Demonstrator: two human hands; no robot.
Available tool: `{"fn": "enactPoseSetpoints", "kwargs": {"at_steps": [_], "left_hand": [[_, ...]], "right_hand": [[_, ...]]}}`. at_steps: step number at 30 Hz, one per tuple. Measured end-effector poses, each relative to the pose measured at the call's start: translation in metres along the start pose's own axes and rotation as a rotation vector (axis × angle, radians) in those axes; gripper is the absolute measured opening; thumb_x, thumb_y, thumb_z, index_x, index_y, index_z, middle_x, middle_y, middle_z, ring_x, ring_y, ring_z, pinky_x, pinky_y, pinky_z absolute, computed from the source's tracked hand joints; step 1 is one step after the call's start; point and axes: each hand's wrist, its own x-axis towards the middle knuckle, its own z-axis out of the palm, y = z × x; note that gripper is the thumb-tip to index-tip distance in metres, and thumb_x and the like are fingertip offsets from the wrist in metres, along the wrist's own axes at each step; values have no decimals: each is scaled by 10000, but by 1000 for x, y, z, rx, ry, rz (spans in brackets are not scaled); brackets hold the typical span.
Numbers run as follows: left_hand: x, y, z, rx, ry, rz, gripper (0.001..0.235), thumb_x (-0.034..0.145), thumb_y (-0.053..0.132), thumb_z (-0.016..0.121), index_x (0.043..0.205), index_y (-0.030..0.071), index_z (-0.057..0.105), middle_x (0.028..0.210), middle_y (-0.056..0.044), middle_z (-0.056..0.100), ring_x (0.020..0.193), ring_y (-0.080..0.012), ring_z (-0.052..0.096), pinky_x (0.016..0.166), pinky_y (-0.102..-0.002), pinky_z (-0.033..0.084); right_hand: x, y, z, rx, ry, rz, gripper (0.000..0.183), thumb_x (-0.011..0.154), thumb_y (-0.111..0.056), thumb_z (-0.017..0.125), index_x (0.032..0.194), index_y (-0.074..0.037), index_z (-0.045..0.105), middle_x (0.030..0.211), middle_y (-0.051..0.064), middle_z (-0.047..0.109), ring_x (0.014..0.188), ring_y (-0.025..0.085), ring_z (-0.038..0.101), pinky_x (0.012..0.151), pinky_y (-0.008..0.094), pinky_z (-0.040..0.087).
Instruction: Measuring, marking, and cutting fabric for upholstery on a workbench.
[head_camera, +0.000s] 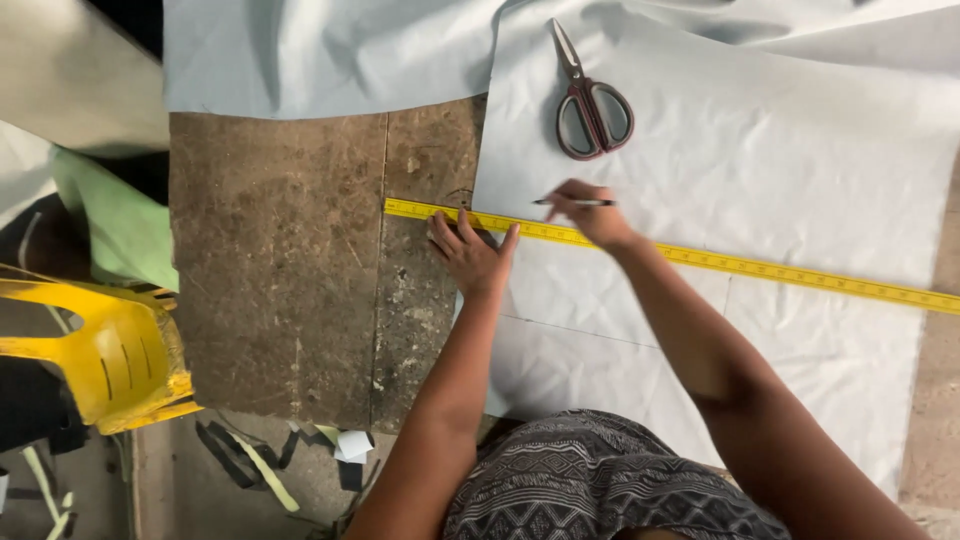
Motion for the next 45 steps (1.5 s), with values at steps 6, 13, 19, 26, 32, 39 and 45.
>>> {"fn": "enactPoseSetpoints", "kwargs": {"at_steps": [6,13,19,26,32,39,45], "left_hand": [[1,6,-5,48,-55,-30,993,821,735,695,1468,87,311,1590,-263,140,1525,-463,133,1163,-675,204],[1,10,-9,73,-87,-68,988,846,768,623,1491,77,337,1596,-264,147,1528,-451,102,1202,-648,124],[12,17,6,-84,-36,-108,876,894,724,600,1485,104,417,1633,-235,146,1537,-442,103,1221,-664,91],[101,119,17,-751,384,0,478,1072,312,530,1436,13,456,1533,-199,412,1459,-376,383,1225,-515,312],[125,193,94,37,-263,-99,918,860,821,523,1534,213,380,1634,-269,230,1523,-466,166,1153,-629,235],[133,196,65,21,-296,-267,912,671,493,888,1374,143,424,1356,-154,476,1209,-388,501,905,-504,528],[-5,156,73,-764,-309,-196,422,781,543,721,902,145,657,739,-14,589,710,-183,564,623,-375,436]], "right_hand": [[5,7,20,-209,-219,-31,114,979,-244,633,951,-160,704,779,37,759,777,278,696,801,401,528],[-157,51,-185,-312,146,183,211,946,-60,553,1077,-81,718,908,133,721,847,302,584,734,420,433],[-205,113,-225,-774,394,-225,273,877,-87,882,1039,-96,662,1139,74,674,1050,240,608,924,363,498],[-276,60,-234,-682,642,-264,295,934,4,912,924,-8,618,980,132,621,743,215,604,675,314,491],[-305,104,-302,-1083,1165,-269,337,1024,91,907,925,-37,612,1015,134,639,864,322,645,773,421,517],[-274,142,-358,-1328,1042,-98,451,791,149,604,1189,-22,730,1194,213,662,1067,410,521,896,502,461],[-220,83,-301,-852,797,326,810,886,224,557,1584,-87,291,1519,290,409,1297,464,406,1085,602,376]]}}
